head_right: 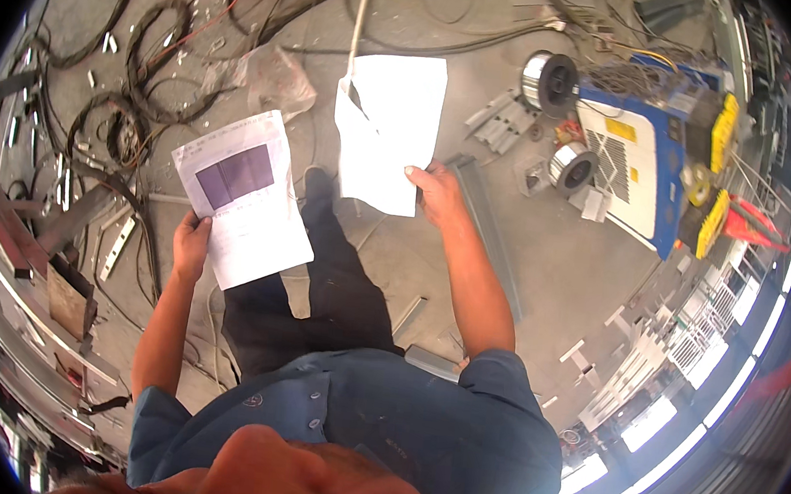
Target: The person reviews documents and then organizes long metal profiles on the floor. They pick up, align, and stack the profiles into a neat pile while occasionally referring to the papers.
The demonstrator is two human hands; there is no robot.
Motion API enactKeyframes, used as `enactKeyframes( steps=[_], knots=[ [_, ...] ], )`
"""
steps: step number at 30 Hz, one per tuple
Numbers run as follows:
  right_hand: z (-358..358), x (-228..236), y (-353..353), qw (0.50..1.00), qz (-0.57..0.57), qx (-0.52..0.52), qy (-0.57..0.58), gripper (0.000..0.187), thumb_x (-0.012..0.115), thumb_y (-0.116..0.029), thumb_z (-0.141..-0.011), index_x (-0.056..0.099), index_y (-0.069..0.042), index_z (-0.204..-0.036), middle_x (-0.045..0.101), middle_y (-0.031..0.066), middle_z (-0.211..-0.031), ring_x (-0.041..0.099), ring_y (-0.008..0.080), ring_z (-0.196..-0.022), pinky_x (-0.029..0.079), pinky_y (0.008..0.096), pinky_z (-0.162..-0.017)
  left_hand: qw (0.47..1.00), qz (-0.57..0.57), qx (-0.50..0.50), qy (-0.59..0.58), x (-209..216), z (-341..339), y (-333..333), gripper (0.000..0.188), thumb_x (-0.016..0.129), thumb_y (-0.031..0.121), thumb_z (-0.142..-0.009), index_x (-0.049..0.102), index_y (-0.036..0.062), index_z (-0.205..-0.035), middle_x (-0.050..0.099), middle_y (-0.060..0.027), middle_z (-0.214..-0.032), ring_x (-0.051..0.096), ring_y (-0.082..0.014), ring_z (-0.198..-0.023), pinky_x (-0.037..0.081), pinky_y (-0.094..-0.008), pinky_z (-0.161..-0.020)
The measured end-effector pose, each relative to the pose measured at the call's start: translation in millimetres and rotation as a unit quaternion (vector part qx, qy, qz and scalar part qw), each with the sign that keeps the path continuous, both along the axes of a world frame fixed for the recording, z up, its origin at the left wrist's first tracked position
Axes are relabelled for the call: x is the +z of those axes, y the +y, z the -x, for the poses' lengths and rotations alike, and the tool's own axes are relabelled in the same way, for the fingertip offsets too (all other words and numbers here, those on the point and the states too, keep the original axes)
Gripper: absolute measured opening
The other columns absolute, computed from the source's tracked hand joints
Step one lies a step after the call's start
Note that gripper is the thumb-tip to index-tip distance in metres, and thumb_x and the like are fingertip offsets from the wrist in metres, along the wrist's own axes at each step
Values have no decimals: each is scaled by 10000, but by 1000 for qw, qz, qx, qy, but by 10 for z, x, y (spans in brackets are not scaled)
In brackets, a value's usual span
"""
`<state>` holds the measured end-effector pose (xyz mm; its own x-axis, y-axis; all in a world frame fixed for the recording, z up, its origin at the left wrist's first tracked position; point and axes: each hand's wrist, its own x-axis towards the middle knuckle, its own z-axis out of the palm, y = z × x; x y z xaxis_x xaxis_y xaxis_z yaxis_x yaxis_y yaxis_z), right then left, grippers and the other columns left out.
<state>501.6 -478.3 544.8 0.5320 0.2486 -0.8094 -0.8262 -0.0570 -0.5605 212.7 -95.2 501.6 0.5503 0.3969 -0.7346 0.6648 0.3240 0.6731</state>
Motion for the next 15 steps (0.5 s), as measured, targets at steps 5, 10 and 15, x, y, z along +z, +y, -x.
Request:
enactKeyframes(
  steps=[5,10,15],
  knots=[
    [-374,1143,-522,996,-71,-51,-29,494,669,-104,-889,500,99,-1307,648,169,-1222,651,261,-1088,510,381,-978,999,0,-25,-24,814,-779,-202,290,507,43,-988,579,-49,-1253,667,-78,-1148,614,-133,-985,477,-279,-889],
    [-690,1720,-970,984,-105,-130,-58,499,674,-86,-877,503,98,-1309,640,174,-1234,635,275,-1117,491,399,-1006,996,0,-44,-76,1307,-1663,-375,299,518,58,-984,577,-54,-1255,666,-87,-1150,612,-128,-981,480,-271,-870],
    [-907,1715,-1107,977,-107,-175,-59,507,684,-77,-868,505,102,-1308,635,184,-1241,623,290,-1137,486,418,-1012,994,-45,-36,-91,1540,-2189,-273,282,526,51,-974,586,-59,-1226,671,-73,-1084,605,-118,-895,477,-264,-791]
  ],
)
